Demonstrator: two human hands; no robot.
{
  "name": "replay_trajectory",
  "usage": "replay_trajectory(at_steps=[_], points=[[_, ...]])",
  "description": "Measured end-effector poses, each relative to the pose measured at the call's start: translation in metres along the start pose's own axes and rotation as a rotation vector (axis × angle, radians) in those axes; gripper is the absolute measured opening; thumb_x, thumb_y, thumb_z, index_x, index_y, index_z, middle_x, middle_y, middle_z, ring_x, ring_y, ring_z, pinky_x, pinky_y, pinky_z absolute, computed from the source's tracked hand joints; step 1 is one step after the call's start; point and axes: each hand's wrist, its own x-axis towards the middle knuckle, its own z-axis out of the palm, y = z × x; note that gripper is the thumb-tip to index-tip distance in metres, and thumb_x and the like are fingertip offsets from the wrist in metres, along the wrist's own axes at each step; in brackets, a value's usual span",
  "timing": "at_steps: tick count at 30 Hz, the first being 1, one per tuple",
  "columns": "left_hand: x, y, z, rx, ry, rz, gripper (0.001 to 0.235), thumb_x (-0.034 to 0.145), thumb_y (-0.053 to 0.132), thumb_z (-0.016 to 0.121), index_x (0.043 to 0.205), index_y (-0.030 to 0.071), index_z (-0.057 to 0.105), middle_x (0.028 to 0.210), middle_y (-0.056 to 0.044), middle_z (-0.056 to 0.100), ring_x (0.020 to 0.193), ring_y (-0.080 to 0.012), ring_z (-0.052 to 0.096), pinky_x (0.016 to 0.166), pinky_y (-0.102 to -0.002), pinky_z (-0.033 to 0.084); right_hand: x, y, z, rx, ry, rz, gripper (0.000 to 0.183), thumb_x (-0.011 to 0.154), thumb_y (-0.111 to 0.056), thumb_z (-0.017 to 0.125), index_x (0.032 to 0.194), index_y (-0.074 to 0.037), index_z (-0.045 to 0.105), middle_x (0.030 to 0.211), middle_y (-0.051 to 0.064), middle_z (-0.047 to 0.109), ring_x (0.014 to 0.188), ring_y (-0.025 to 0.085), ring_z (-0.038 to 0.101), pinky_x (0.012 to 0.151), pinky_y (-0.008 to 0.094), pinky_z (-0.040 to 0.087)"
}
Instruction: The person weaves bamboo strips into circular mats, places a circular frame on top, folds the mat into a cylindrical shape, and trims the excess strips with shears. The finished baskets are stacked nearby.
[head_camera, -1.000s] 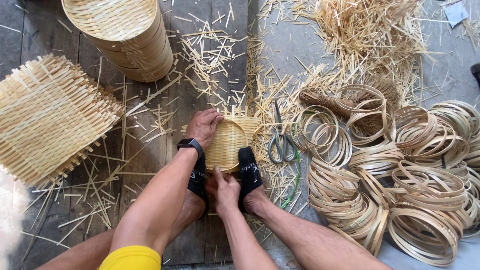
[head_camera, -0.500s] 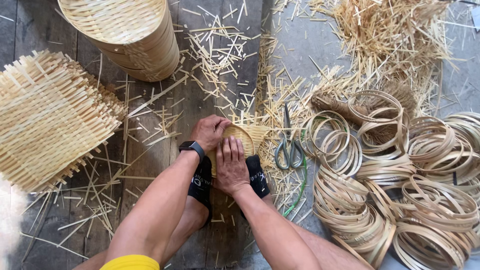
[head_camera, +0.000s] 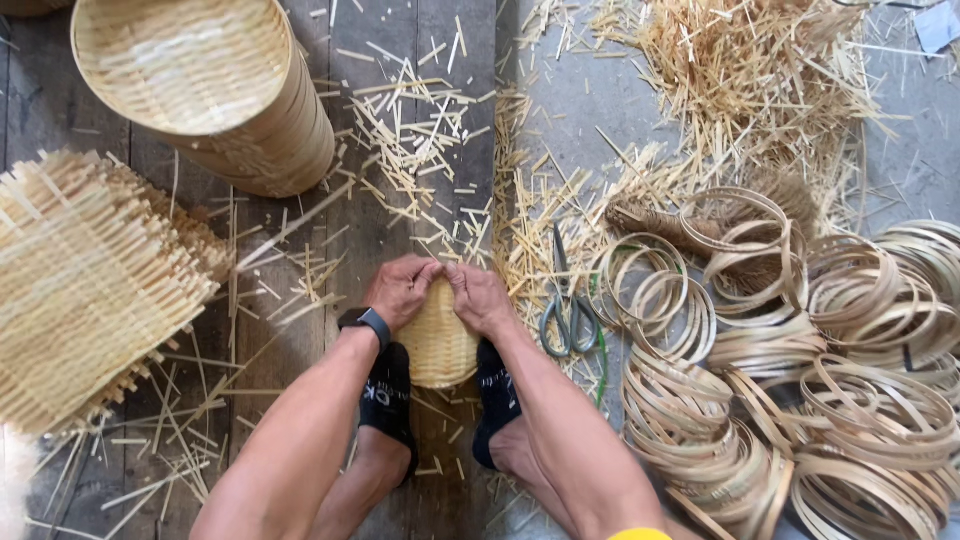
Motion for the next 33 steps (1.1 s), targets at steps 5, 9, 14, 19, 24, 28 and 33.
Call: replay_trajectory(at_steps=[5,9,14,19,24,28,33], points=[[0.006,-0.014,0.010,-0.015,0.044,-0.233,0.030,0.097,0.037,0.069,0.098,0.010,0.081,0.080,-0.012,0.079,0.071,-0.0208,0.071,0.068,-0.035,0.056,0.031,0.050,0.023,0.120,-0.047,0.053,0.070,0.110,-0.052,0.028,0.085,0.000,0.068,0.075,0.014,0.066,0.075,0.029,0.064,0.073,0.043,0.053],[0.003,-0.009,0.002,-0.042,-0.003,-0.198,0.035,0.092,0.042,0.071,0.109,0.013,0.080,0.099,-0.008,0.079,0.085,-0.0159,0.073,0.076,-0.032,0.056,0.019,0.066,0.024,0.365,-0.019,-0.052,0.062,0.109,-0.050,0.024,0.112,-0.007,0.068,0.103,0.011,0.069,0.102,0.023,0.062,0.089,0.038,0.047],[-0.010,0.030,-0.023,-0.161,-0.153,-0.181,0.059,0.068,0.024,0.094,0.121,0.012,0.070,0.114,-0.009,0.075,0.101,-0.0188,0.072,0.089,-0.032,0.058,-0.035,0.061,-0.105,-0.059,0.228,-0.294,0.048,0.091,-0.011,0.029,0.124,-0.006,0.063,0.120,0.015,0.063,0.115,0.027,0.059,0.100,0.040,0.050],[-0.061,0.068,-0.009,0.117,0.029,0.405,0.025,0.078,0.011,0.083,0.098,0.010,0.067,0.094,-0.007,0.072,0.090,-0.0213,0.069,0.079,-0.034,0.060,-0.153,0.065,-0.222,-0.673,-0.069,0.085,0.043,0.107,-0.040,0.043,0.101,-0.005,0.068,0.099,0.015,0.068,0.094,0.028,0.066,0.093,0.047,0.053],[-0.118,0.058,0.022,0.688,0.047,0.829,0.023,0.078,0.000,0.064,0.098,0.012,0.061,0.100,-0.007,0.068,0.096,-0.0249,0.064,0.081,-0.041,0.052,-0.170,0.115,-0.164,-0.357,-0.241,0.229,0.032,0.101,-0.037,0.057,0.107,-0.008,0.071,0.099,0.010,0.072,0.088,0.020,0.068,0.088,0.037,0.057],[-0.153,0.028,0.023,0.876,-0.212,0.683,0.027,0.084,0.017,0.067,0.110,0.017,0.060,0.108,-0.003,0.064,0.112,-0.0229,0.059,0.097,-0.043,0.049,-0.130,0.190,-0.068,-0.131,0.091,0.225,0.040,0.088,-0.032,0.074,0.115,-0.004,0.068,0.107,0.015,0.071,0.097,0.026,0.071,0.089,0.039,0.056],[-0.137,0.034,0.043,0.656,0.257,0.379,0.070,0.077,0.044,0.080,0.131,0.009,0.052,0.127,-0.018,0.056,0.116,-0.0316,0.052,0.097,-0.049,0.046,-0.090,0.248,-0.014,-0.265,0.393,0.159,0.064,0.073,-0.026,0.090,0.119,0.001,0.053,0.110,0.025,0.063,0.101,0.040,0.064,0.086,0.047,0.052]])
